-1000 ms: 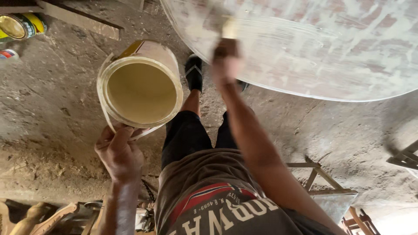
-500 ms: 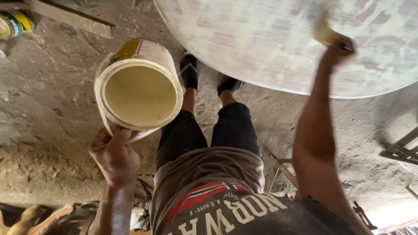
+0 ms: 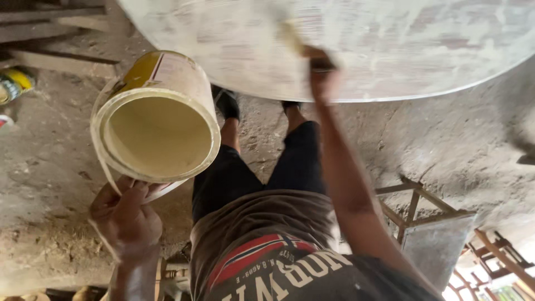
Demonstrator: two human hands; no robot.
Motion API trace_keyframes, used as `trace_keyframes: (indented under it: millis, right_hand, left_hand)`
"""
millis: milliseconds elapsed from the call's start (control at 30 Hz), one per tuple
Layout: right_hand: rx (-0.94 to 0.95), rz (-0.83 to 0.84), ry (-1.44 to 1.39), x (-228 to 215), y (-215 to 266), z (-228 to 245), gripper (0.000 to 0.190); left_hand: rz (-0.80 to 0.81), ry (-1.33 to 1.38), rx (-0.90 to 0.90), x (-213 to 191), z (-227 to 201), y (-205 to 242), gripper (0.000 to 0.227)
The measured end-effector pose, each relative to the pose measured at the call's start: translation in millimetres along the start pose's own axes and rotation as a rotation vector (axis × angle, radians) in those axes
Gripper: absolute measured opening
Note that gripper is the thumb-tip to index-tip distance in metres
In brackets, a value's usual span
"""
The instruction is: The person paints the underside of a large round table with a light-colored liquid using a brush. They repeatedly dip the brush into a bucket held in the left hand and apply the liquid to the table surface in broad strokes.
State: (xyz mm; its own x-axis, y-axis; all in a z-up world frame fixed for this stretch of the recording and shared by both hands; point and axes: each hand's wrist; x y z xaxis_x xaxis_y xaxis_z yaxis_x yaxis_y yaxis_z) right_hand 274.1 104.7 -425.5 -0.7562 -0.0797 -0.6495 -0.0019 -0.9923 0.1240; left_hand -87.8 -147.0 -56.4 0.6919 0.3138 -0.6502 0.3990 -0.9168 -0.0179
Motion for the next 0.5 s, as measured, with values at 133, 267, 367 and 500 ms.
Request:
trace_keyframes:
  millis: [133, 267, 367, 500]
  right_hand:
    - [0.071, -0.218, 0.171, -195, -138, -98, 0.028]
    - [0.127, -0.33, 0.36, -249, -156, -136, 0.02]
    - [0.094, -0.191, 0.255, -150, -100, -127, 0.015]
    - [-0.147, 0.134, 0.18, -22, 55, 7, 0.01]
  left_hand:
    - [0.05, -0.197, 0.059, 20, -30, -7, 0.011]
    - [-0.169, 0.289, -0.328, 45, -68, 1, 0.014]
    - [-0.43, 0.838, -0.673, 71, -95, -10, 0.022]
    - [-0.416, 0.738, -0.795, 97, -132, -40, 0.014]
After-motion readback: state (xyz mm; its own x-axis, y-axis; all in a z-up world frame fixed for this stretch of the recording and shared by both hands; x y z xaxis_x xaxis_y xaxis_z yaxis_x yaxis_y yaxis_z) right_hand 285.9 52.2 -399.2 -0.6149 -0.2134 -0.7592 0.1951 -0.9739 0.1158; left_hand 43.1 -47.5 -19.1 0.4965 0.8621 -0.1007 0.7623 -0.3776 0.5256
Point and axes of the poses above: each hand's wrist, its own y-axis away from the middle knuckle, its own x-axis out of the palm, z = x × y, and after that the axes turned 7 degrees about x, right-handed
